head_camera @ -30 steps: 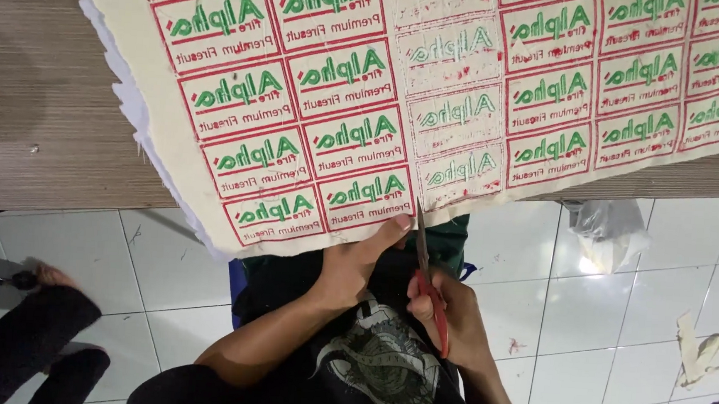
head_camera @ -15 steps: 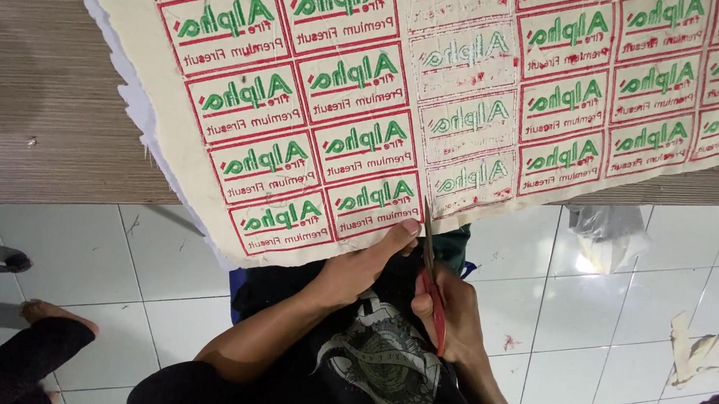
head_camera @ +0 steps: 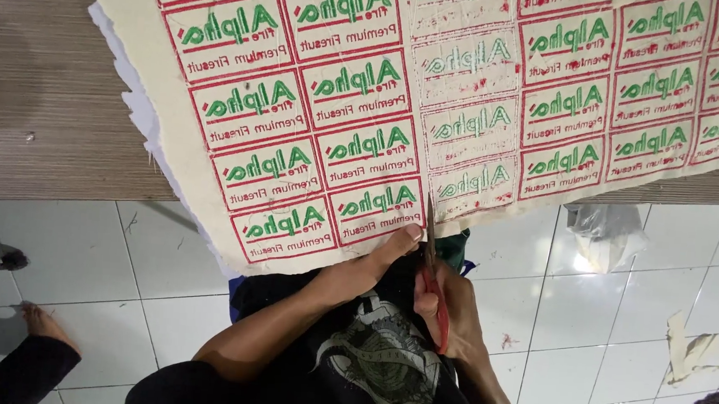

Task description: Cutting large sheets of printed labels into individual strips or pieces using scissors.

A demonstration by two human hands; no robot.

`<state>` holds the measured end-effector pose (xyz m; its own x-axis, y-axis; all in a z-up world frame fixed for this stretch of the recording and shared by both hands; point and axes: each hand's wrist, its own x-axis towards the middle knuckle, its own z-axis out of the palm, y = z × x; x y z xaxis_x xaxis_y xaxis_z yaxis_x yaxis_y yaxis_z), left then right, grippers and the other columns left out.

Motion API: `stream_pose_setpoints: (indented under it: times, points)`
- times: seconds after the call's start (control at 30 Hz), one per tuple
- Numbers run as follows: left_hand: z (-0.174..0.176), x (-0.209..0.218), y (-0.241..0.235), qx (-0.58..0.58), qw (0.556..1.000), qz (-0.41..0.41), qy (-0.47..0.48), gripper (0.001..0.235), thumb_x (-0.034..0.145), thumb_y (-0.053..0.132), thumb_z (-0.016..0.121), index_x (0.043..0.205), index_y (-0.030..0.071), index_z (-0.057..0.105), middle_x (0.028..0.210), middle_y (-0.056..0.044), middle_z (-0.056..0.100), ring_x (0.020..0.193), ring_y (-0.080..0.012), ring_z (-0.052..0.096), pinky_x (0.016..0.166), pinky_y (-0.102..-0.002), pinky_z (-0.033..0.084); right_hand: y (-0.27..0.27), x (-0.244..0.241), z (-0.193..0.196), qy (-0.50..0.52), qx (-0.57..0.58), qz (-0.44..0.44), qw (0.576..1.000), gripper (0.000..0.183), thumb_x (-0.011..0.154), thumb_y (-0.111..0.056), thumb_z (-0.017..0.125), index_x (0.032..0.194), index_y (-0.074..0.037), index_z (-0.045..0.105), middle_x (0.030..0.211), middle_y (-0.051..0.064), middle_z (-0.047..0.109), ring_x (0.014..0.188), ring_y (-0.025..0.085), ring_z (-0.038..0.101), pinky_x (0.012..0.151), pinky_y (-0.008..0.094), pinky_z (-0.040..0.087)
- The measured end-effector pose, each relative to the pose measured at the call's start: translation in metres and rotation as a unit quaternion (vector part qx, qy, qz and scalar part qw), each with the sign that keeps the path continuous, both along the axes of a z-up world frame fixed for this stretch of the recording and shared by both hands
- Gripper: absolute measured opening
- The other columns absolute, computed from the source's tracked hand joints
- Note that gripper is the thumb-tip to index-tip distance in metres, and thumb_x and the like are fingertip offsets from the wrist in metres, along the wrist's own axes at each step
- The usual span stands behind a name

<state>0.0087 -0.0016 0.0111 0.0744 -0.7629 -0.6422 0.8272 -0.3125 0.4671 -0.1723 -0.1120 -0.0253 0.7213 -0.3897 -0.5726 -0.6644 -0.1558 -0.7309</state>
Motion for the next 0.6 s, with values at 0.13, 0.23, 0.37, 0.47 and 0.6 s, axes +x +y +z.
stream_pose_setpoints:
  times: [0.13,0.23,0.37,0.47,0.6]
  points:
    - [0.002,0.003,-0.001,-0.010,0.997,-0.077,-0.009,0.106,0.079,0.078,0.032,0.164,0.017,0.011,0.174,-0.006,0.010,0.159,-0.0222,0.009,0.125,-0.047,0.007,-0.005,0.002,0.001,0.005,0.000,0.010,1.000,0.071,0.079,-0.083,0.046,0.076,-0.012,0.055,0.066,-0.003,0.050,0.056,0.012,0.040,0.049,0.031,0.030]
    - [0.018,0.006,-0.003,0.082,0.993,0.059,0.058,0.080,0.083,0.055,0.055,0.154,0.018,0.046,0.163,-0.003,0.047,0.151,-0.0169,0.041,0.126,-0.035,0.023,-0.006,0.010,0.004,0.037,0.045,0.017,0.998,0.090,0.068,-0.093,0.032,0.085,-0.008,0.054,0.069,0.001,0.058,0.055,0.011,0.052,0.046,0.028,0.040]
    - [0.013,0.009,0.000,0.091,0.990,-0.012,0.112,0.097,0.080,0.065,0.050,0.162,0.021,0.025,0.171,-0.005,0.026,0.157,-0.0199,0.026,0.126,-0.040,0.015,-0.009,0.010,0.005,0.033,0.030,0.016,0.999,0.080,0.070,-0.089,0.039,0.078,-0.011,0.053,0.064,-0.001,0.055,0.053,0.012,0.048,0.047,0.028,0.037]
    - [0.009,0.008,0.002,0.066,0.997,-0.016,0.029,0.099,0.079,0.067,0.049,0.162,0.020,0.023,0.171,-0.004,0.025,0.157,-0.0207,0.025,0.126,-0.041,0.015,-0.009,0.013,0.009,0.028,-0.002,0.039,0.999,0.078,0.072,-0.089,0.038,0.071,-0.012,0.054,0.060,-0.001,0.057,0.048,0.013,0.050,0.044,0.029,0.039]
    - [0.002,0.002,0.003,0.008,0.993,0.068,-0.099,0.073,0.088,0.054,0.056,0.151,0.017,0.047,0.155,-0.008,0.054,0.144,-0.0252,0.052,0.119,-0.042,0.041,-0.011,0.022,0.018,0.031,0.042,0.056,0.997,0.086,0.071,-0.093,0.030,0.083,-0.012,0.054,0.067,-0.001,0.055,0.057,0.012,0.049,0.050,0.029,0.038]
